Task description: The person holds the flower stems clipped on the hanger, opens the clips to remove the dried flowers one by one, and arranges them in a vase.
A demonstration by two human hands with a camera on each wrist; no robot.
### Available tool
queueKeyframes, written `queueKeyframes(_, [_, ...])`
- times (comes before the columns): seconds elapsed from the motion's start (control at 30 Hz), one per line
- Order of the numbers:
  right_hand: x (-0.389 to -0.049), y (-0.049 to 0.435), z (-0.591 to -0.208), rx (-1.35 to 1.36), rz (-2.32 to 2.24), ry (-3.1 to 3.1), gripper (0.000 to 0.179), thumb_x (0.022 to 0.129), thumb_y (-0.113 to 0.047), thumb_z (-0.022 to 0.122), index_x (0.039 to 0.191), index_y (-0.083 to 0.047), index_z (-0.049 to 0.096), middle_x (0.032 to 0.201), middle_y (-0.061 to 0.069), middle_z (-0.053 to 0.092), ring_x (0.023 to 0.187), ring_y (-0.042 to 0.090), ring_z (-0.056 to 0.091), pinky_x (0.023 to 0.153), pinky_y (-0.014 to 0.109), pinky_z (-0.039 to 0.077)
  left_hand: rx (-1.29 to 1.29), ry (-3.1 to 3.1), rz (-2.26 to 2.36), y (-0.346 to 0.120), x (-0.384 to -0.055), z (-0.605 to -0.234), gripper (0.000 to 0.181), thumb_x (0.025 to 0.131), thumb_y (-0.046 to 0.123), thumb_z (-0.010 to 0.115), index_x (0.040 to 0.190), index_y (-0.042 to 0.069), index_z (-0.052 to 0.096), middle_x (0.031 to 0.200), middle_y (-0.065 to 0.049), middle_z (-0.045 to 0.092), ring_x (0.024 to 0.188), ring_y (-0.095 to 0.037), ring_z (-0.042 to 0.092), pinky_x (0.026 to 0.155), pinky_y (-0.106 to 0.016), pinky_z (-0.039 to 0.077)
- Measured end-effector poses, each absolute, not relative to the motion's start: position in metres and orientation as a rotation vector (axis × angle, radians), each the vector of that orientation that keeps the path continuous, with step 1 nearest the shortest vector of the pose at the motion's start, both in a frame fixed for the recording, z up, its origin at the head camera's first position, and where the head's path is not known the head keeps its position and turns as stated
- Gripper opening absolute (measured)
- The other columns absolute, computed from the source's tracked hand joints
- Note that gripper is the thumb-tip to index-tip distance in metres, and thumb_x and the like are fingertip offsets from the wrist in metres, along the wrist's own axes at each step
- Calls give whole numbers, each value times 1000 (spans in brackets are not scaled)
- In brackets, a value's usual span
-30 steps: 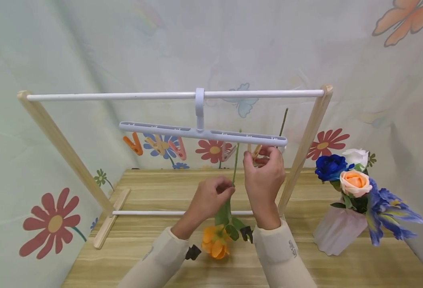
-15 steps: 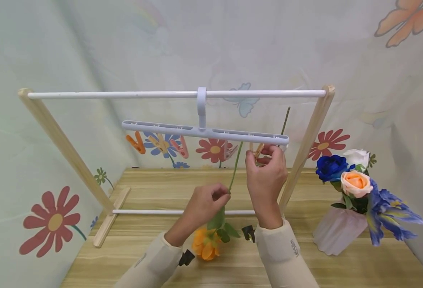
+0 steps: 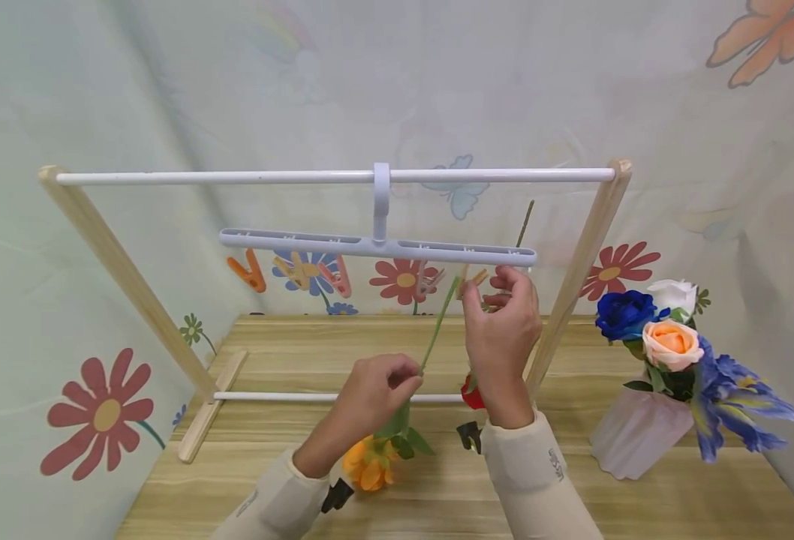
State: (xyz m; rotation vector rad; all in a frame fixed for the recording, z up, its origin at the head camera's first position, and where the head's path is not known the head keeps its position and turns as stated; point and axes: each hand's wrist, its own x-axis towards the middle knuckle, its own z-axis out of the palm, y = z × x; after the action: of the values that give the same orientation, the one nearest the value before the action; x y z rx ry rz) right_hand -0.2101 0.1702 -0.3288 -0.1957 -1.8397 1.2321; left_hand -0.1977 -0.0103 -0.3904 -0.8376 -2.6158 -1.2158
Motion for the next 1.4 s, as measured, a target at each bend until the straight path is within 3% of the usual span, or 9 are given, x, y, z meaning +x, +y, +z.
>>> queueKeyframes(0.57, [-190,182,-329,-213,1169,-1823,36,94,-19,72,124,-1,65,110,10,72,86,-1,59,81,9,48,-845,-2594,-870,-18,-190,-370,7,96,19,72,96,15,77,86,4,72,74,-5,58,69,-19,52])
queueKeyframes(0.83, [-177,187,-336,-26,942,-1807,26,90,-13,74,109,5,69,99,20,72,85,29,66,83,6,42,-828,-2595,-704,-19,-187,-361,6,94,19,74,96,16,78,84,5,69,73,-7,56,67,-18,52])
queueKeyframes(0.97, [-174,183,-344,166,785,-1859,19,86,-5,75,102,4,72,95,20,72,88,35,65,84,27,51,-821,-2573,-622,-19,-187,-360,6,93,20,75,97,16,78,83,4,67,75,-11,56,68,-21,53])
queueKeyframes(1.1, [-174,181,-351,302,624,-1945,17,83,-4,78,98,2,72,94,19,71,87,38,63,80,49,52,-836,-2539,-580,-18,-187,-360,6,94,20,74,96,17,79,82,3,66,75,-13,58,67,-22,53])
queueKeyframes(1.4, [-174,178,-359,623,259,-2097,26,72,-13,91,95,-9,78,91,9,74,87,33,67,78,51,58,-885,-2467,-457,-18,-189,-358,6,94,17,74,93,17,80,82,1,65,75,-14,59,67,-23,54])
